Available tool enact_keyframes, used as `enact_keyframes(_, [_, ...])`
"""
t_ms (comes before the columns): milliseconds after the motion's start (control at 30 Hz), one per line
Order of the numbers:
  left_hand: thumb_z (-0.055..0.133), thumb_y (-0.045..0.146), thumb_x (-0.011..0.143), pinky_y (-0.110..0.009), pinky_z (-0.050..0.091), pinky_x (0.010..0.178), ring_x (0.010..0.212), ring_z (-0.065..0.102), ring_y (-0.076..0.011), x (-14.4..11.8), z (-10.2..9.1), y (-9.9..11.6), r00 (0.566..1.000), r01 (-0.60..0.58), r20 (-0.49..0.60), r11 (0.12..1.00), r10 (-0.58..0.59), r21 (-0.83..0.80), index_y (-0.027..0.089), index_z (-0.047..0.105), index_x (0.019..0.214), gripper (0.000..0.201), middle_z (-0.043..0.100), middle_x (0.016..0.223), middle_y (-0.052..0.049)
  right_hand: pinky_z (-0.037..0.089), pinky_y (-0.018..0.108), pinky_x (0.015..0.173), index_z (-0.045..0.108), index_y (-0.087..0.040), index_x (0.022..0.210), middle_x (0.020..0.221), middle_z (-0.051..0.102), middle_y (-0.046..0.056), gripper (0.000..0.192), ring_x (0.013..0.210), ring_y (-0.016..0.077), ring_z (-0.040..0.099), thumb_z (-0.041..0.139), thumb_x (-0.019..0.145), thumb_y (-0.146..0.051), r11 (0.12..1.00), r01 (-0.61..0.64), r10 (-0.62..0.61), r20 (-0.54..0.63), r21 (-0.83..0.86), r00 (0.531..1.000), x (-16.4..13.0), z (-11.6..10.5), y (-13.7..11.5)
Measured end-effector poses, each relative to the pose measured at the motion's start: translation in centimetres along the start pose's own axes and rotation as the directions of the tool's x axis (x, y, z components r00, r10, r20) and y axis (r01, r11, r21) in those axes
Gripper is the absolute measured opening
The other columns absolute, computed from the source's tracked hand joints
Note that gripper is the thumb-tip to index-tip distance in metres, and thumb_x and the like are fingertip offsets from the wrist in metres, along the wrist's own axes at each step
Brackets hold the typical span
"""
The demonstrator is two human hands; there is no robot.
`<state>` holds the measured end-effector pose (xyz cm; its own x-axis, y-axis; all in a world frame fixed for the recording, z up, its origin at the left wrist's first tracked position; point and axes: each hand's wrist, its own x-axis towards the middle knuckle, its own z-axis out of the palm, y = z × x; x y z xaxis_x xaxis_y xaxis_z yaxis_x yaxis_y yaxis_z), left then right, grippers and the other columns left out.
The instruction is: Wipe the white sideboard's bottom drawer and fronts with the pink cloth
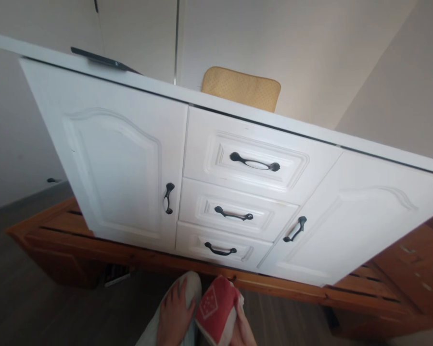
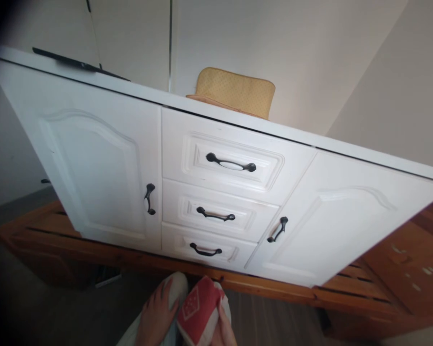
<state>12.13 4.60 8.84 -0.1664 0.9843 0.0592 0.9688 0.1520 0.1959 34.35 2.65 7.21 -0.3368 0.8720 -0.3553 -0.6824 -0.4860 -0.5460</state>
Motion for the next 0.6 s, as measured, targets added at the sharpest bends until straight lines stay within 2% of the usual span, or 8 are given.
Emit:
enact_keyframes(100, [0.045, 0.035, 0.097, -0.046, 0.045, 0.107, 0.127, 0.059, -0.0325, -0.6, -0.3, 0.4, 1.0, -0.014, -0.016, 1.0, 0.014, -0.002, 0.018, 0.053, 0.15, 0.055, 0.059, 0.148, -0.016, 0.045, 0.057, 0.109, 0.078, -0.027, 0.106, 0.119, 0.077, 0.009, 0.065, 0.131, 0.0352, 0.059, 0.09, 0.054, -0.063, 1.0, -0.013, 0.013, -0.032, 0.014, 0.999, -1.2, -0.4, 0.0])
enact_keyframes(200, [0.042, 0.034, 0.099, -0.047, 0.043, 0.109, 0.129, 0.058, -0.0324, -0.9, -0.5, 0.8, 0.999, -0.027, -0.017, 0.999, 0.028, 0.018, 0.018, 0.053, 0.15, 0.055, 0.058, 0.149, -0.017, 0.045, 0.056, 0.109, 0.078, -0.023, 0.103, 0.111, 0.079, 0.01, 0.056, 0.124, 0.0349, 0.064, 0.092, 0.057, -0.051, 0.999, 0.022, -0.021, -0.045, 0.022, 0.999, -1.8, 0.2, 0.0])
enact_keyframes(367, [0.038, 0.034, 0.1, -0.048, 0.047, 0.104, 0.128, 0.059, -0.0335, -0.5, -0.6, 1.0, 1.0, -0.008, 0.029, 1.0, 0.007, 0.029, 0.017, 0.048, 0.153, 0.056, 0.054, 0.153, -0.018, 0.044, 0.059, 0.109, 0.079, -0.023, 0.102, 0.115, 0.078, 0.012, 0.044, 0.121, 0.037, 0.065, 0.089, 0.063, -0.038, 0.998, 0.071, -0.07, 0.039, -0.002, 0.997, -1.3, 2.4, -0.3])
enact_keyframes(500, [0.034, 0.015, 0.096, -0.044, 0.048, 0.105, 0.131, 0.058, -0.0299, 0.1, -0.9, 1.0, 0.996, 0.015, 0.089, 0.999, -0.019, 0.05, 0.02, 0.046, 0.154, 0.06, 0.053, 0.155, -0.016, 0.046, 0.063, 0.106, 0.079, -0.026, 0.106, 0.115, 0.078, 0.011, 0.047, 0.125, 0.0387, 0.063, 0.087, 0.062, -0.039, 0.998, 0.038, -0.032, 0.114, -0.049, 0.993, -0.1, 3.7, -0.2])
enact_keyframes(600, [0.029, 0.003, 0.092, -0.04, 0.049, 0.105, 0.134, 0.058, -0.0265, 0.2, -0.7, 0.8, 0.996, 0.016, 0.084, 0.996, -0.024, 0.093, 0.024, 0.046, 0.154, 0.068, 0.054, 0.155, -0.013, 0.047, 0.065, 0.104, 0.078, -0.027, 0.106, 0.112, 0.079, 0.01, 0.049, 0.127, 0.0405, 0.062, 0.087, 0.06, -0.039, 0.996, 0.023, -0.011, 0.146, -0.082, 0.989, 0.7, 4.0, 0.3])
